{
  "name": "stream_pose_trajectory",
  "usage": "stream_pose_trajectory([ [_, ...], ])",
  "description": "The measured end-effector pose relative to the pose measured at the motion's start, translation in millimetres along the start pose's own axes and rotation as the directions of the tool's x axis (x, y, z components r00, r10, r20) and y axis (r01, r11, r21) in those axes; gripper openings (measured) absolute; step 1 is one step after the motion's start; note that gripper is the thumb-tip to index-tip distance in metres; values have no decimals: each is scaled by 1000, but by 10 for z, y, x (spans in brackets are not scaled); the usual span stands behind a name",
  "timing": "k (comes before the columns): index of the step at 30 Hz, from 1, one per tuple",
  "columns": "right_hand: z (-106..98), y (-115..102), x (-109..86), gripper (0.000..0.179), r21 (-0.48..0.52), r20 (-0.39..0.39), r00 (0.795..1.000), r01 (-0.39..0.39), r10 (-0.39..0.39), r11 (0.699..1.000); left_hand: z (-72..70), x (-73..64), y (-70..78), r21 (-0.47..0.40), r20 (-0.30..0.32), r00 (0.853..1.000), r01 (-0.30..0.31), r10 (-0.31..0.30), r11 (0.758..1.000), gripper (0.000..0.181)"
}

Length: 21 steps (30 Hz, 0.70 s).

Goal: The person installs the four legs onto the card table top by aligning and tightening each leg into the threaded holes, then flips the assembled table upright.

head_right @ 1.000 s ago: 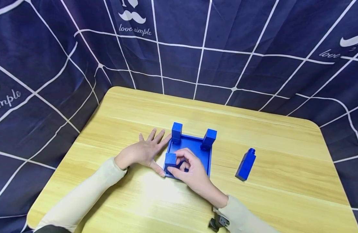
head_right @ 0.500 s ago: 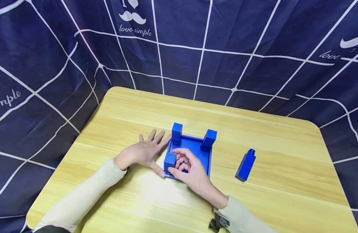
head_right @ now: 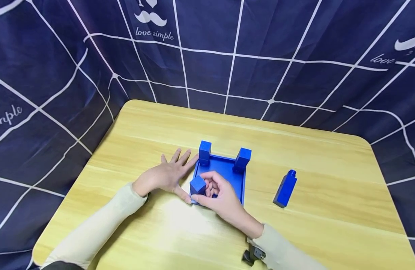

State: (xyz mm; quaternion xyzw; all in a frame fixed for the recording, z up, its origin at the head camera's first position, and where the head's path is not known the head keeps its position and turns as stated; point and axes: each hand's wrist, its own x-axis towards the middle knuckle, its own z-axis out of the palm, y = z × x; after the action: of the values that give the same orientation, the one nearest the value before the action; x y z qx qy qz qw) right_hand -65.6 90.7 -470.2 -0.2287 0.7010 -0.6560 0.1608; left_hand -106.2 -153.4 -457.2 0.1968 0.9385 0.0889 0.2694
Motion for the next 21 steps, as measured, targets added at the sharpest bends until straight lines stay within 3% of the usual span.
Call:
stream_pose_trajectory([
  [9, 28, 20, 15, 45, 34, -17, 1000, -22, 22, 999, -18, -2, -3, -4, 4, 1000, 1, -1, 1000, 159],
  [21, 53, 2, -15, 37, -11, -65, 998, 21, -22, 1000, -25, -12, 0, -1, 3, 1000, -12, 12, 1000, 158],
])
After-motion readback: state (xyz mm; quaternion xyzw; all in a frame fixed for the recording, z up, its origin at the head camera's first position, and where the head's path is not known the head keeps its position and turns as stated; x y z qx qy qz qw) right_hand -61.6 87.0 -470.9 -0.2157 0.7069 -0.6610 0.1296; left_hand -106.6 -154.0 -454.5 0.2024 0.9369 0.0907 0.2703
